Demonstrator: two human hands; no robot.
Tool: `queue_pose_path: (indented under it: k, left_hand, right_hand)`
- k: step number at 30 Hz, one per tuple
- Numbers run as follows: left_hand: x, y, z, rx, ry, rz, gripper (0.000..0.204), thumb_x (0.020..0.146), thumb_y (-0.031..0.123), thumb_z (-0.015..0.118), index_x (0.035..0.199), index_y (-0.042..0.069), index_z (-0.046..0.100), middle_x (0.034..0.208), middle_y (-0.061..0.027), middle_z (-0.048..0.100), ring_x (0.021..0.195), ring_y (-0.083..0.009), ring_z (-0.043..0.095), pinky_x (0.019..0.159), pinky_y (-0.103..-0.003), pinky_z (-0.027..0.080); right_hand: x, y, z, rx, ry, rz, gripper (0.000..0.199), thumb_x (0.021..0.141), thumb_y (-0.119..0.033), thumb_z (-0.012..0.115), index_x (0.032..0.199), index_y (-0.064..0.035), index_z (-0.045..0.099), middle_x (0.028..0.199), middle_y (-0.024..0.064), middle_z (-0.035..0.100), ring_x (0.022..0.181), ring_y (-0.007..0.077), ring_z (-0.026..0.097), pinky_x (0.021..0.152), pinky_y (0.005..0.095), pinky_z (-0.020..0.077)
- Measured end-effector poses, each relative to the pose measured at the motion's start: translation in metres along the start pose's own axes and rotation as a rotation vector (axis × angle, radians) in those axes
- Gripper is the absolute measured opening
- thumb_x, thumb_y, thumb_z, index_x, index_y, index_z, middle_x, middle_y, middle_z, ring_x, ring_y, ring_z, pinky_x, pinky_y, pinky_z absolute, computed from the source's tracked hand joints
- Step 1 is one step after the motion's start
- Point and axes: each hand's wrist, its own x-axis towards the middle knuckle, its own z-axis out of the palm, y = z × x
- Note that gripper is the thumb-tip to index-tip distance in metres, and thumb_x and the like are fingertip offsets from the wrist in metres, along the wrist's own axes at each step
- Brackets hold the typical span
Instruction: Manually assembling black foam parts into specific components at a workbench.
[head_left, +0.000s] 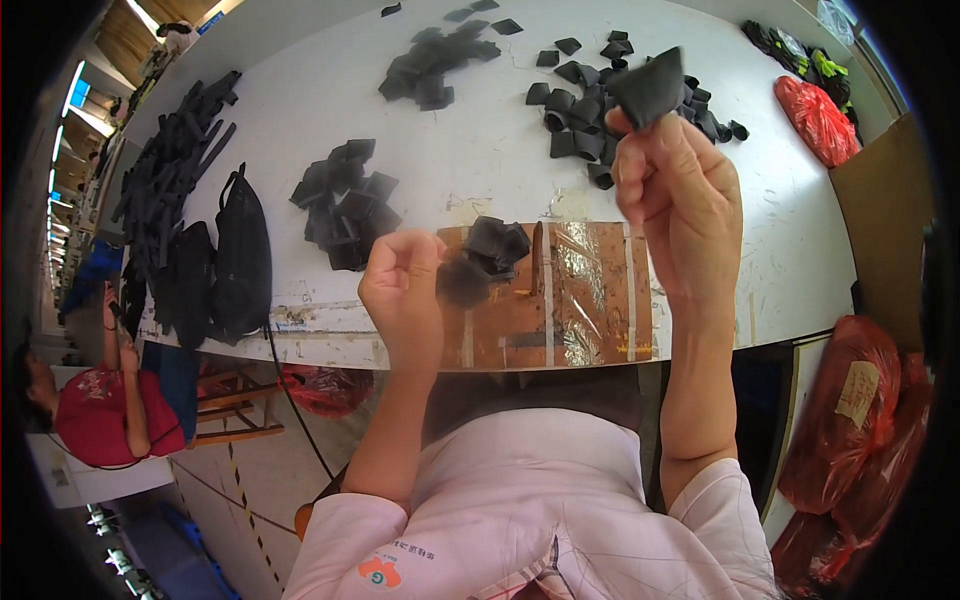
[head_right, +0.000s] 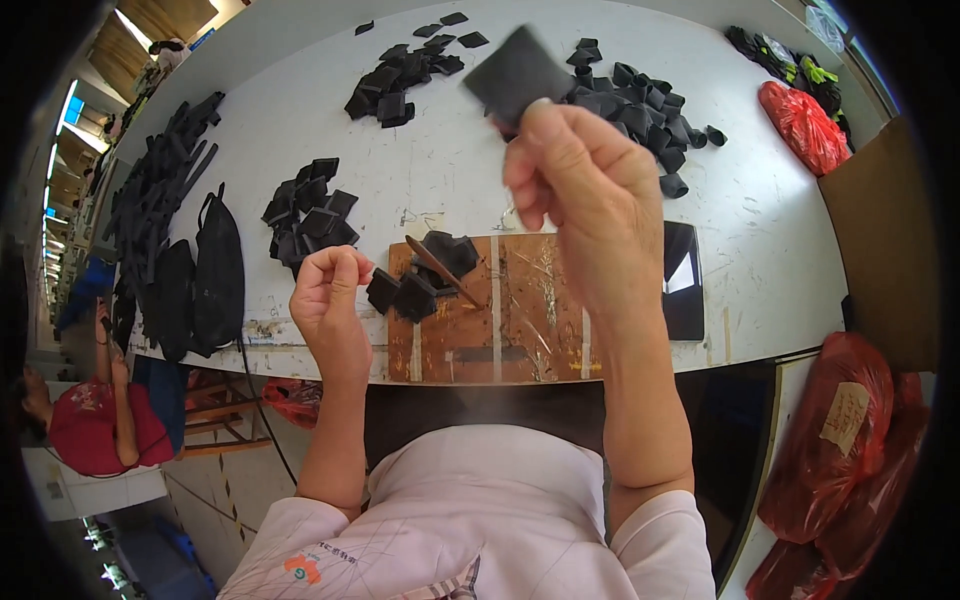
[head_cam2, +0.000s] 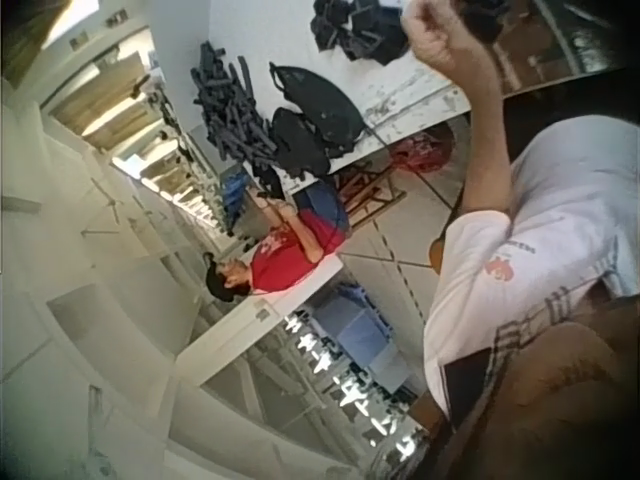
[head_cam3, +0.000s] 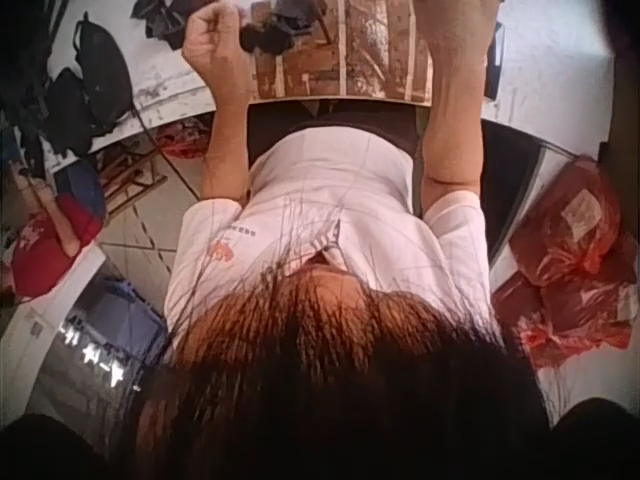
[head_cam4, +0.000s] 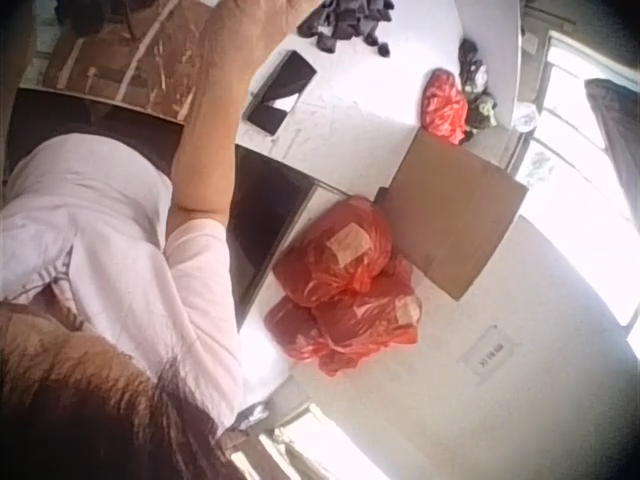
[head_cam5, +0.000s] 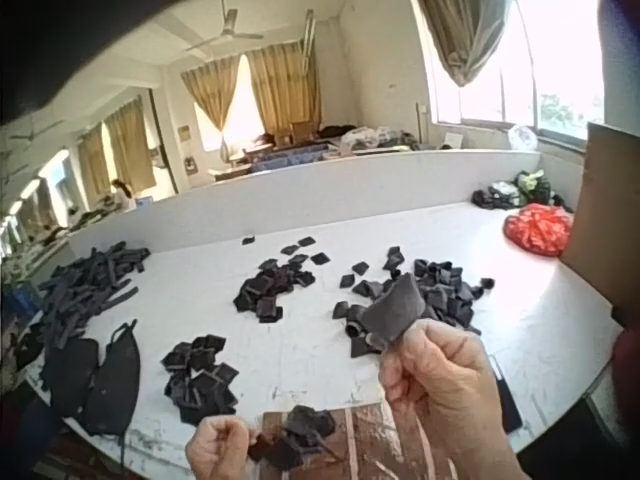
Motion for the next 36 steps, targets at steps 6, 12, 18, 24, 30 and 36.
queue_pose_path:
  k: [6, 12, 18, 24, 30, 36]
  left_hand:
    - [-0.021, -0.054, -0.045, 0.818, 0.056, 0.087, 0.021, 0.069, 0.009, 0.065, 0.085, 0.001, 0.054, 0.084, -0.0103, 0.056, 0.079, -0.0228, 0.054, 0.072, -0.03, 0.043]
    - [-0.019, -0.077, -0.051, 1.142, -0.098, 0.19, 0.012, 0.071, -0.001, 0.058, 0.083, -0.001, 0.054, 0.081, -0.0127, 0.053, 0.08, -0.0329, 0.053, 0.073, -0.036, 0.043]
    - [-0.008, -0.025, -0.052, 0.77, -0.088, -0.062, 0.005, 0.077, -0.001, 0.051, 0.08, -0.001, 0.055, 0.09, -0.0097, 0.057, 0.085, -0.0196, 0.055, 0.072, -0.029, 0.043]
    - [-0.019, 0.012, -0.03, 0.029, -0.547, -0.326, 0.006, 0.081, 0.001, 0.053, 0.086, 0.0, 0.055, 0.089, -0.0027, 0.055, 0.082, -0.0091, 0.052, 0.072, -0.022, 0.041]
    - [-0.055, 0.017, -0.007, 0.026, -0.071, -0.347, 0.014, 0.079, 0.005, 0.06, 0.09, 0.0, 0.053, 0.082, -0.0022, 0.055, 0.075, -0.0074, 0.051, 0.067, -0.02, 0.042]
    - [-0.054, 0.017, 0.004, -0.06, -0.095, -0.455, 0.01, 0.079, 0.006, 0.061, 0.085, 0.0, 0.056, 0.076, -0.0003, 0.057, 0.067, -0.0042, 0.051, 0.06, -0.017, 0.041]
  right_hand:
    - [-0.055, 0.049, -0.01, -0.413, 0.074, 0.173, 0.03, 0.089, -0.025, 0.048, 0.086, 0.0019, 0.06, 0.057, -0.0022, 0.047, 0.05, 0.0035, 0.039, 0.044, 0.0175, 0.0294]
    - [-0.095, 0.078, -0.008, -0.48, -0.129, 0.418, 0.021, 0.086, -0.019, 0.054, 0.082, 0.0009, 0.061, 0.056, 0.0032, 0.053, 0.05, 0.0098, 0.049, 0.047, 0.0232, 0.0385]
    - [-0.094, 0.084, 0.014, -0.831, -0.266, -0.046, 0.016, 0.075, -0.016, 0.063, 0.083, -0.0025, 0.06, 0.069, 0.0093, 0.056, 0.059, 0.0282, 0.056, 0.056, 0.0358, 0.0461]
    - [-0.088, 0.082, 0.021, -0.787, -0.332, -0.131, 0.019, 0.067, -0.013, 0.07, 0.077, -0.0032, 0.057, 0.066, 0.007, 0.049, 0.062, 0.0253, 0.054, 0.051, 0.0353, 0.0438]
    - [-0.093, 0.077, 0.023, -1.081, -0.175, -0.446, 0.02, 0.06, -0.007, 0.067, 0.063, -0.0059, 0.047, 0.061, 0.0055, 0.042, 0.056, 0.0217, 0.048, 0.043, 0.0322, 0.0385]
    - [-0.097, 0.079, 0.018, -1.286, -0.214, -0.546, 0.018, 0.057, -0.01, 0.063, 0.061, -0.0071, 0.045, 0.062, 0.0049, 0.04, 0.057, 0.0196, 0.046, 0.043, 0.0301, 0.0388]
